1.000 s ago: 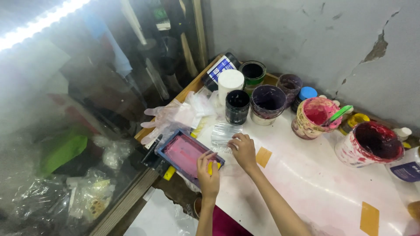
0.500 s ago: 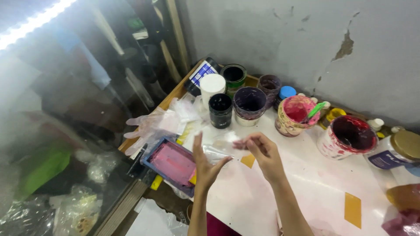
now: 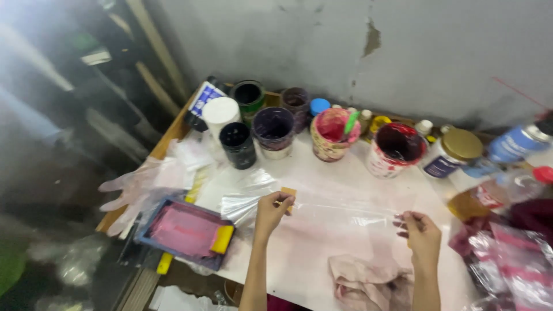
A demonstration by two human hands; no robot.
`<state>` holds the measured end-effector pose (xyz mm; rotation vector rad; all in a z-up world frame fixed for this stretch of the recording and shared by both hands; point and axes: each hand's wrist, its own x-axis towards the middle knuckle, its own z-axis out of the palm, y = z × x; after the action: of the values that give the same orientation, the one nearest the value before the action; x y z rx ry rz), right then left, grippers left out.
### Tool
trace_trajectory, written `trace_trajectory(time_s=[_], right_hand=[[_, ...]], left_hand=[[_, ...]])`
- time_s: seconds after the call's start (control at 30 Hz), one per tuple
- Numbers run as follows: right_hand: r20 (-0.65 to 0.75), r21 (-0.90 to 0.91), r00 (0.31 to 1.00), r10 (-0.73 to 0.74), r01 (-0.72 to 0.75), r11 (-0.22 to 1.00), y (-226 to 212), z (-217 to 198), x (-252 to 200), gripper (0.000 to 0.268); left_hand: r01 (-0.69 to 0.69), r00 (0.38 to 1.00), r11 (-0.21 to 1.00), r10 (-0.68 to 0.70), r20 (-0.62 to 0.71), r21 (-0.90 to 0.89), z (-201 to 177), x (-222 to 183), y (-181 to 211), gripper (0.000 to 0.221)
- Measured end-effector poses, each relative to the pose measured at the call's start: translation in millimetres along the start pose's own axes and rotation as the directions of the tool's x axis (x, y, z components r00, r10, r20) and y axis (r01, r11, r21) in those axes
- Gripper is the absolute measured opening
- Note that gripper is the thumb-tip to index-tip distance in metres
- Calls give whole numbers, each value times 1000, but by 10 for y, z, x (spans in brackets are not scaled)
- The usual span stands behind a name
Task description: Cleaning a screen printing frame and the workbench area using a cloth and cleaning solution.
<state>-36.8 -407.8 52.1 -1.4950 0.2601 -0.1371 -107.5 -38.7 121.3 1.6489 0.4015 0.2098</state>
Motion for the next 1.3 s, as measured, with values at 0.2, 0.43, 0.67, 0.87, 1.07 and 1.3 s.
trace_trajectory(time_s=[0.2, 0.43, 0.67, 0.87, 1.07, 1.3], right_hand=[[-111, -303, 992, 60, -91, 949, 463, -332, -124, 13], [-165, -619, 986, 15, -115, 777, 348, -394, -152, 26], [-138, -635, 990, -5, -85, 768, 123, -316, -293, 40], [-30, -813, 949, -314, 160, 560, 31, -239, -412, 53], [592, -530, 769, -241, 597, 602, 225, 412, -316, 64], [475, -874, 844, 247, 420, 246, 130, 612, -376, 66]], left_hand=[[178, 983, 796, -126, -130, 579, 460, 194, -358, 18], [145, 985, 804, -60, -164, 577, 545, 253, -413, 32], [155, 982, 849, -76, -173, 506, 474, 165, -155, 38], [-167, 897, 666, 408, -168, 727, 577, 202, -419, 46], [-613, 764, 295, 458, 455, 733, 1453, -106, -636, 66], [-539, 842, 316, 192, 503, 781, 1469, -202, -592, 63]])
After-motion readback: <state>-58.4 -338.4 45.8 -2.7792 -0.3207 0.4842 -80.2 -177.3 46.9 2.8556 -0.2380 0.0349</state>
